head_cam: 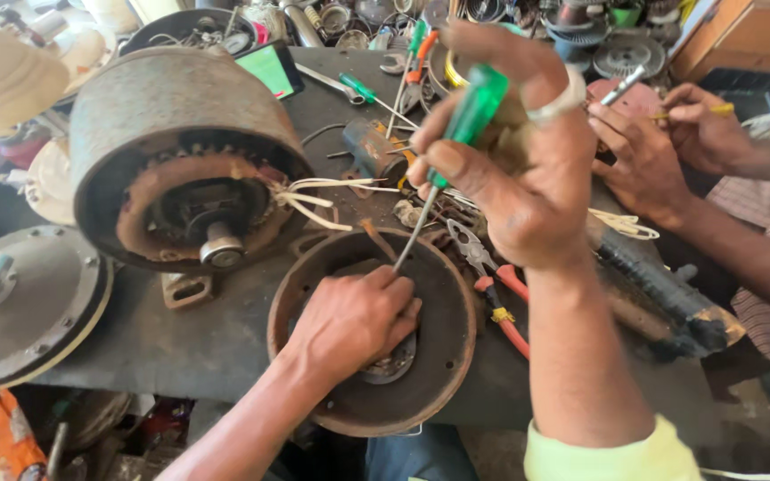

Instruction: The person disassembles a circular metal motor housing, removes a small metal component using pliers, and then uses a screwdriver to manipulate internal parts. The person then handles a small metal piece with their hands.

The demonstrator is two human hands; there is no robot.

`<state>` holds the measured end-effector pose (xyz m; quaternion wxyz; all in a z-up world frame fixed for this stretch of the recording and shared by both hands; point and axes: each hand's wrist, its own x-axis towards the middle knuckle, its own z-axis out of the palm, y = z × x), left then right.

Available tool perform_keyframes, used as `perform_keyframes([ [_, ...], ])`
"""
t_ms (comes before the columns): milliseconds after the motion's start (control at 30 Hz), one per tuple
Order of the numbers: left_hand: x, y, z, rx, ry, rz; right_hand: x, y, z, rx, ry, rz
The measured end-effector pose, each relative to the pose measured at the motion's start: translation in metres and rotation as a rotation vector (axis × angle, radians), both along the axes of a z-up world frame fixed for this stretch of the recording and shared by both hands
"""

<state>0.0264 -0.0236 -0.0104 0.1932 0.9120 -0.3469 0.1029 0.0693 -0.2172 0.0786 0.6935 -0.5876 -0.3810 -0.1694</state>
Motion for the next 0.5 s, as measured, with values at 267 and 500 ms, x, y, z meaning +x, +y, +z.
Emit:
perform_keyframes([
  [267, 0.006, -0.007, 0.002, -0.196, 0.075, -0.071, 0.012, -0.004, 0.043, -0.215, -0.17, 0.045],
  [500, 0.005, -0.003, 0.02, -0.429, 0.181, 0.087, -0.014, -0.046, 0.063, -0.297, -0.231, -0.143],
])
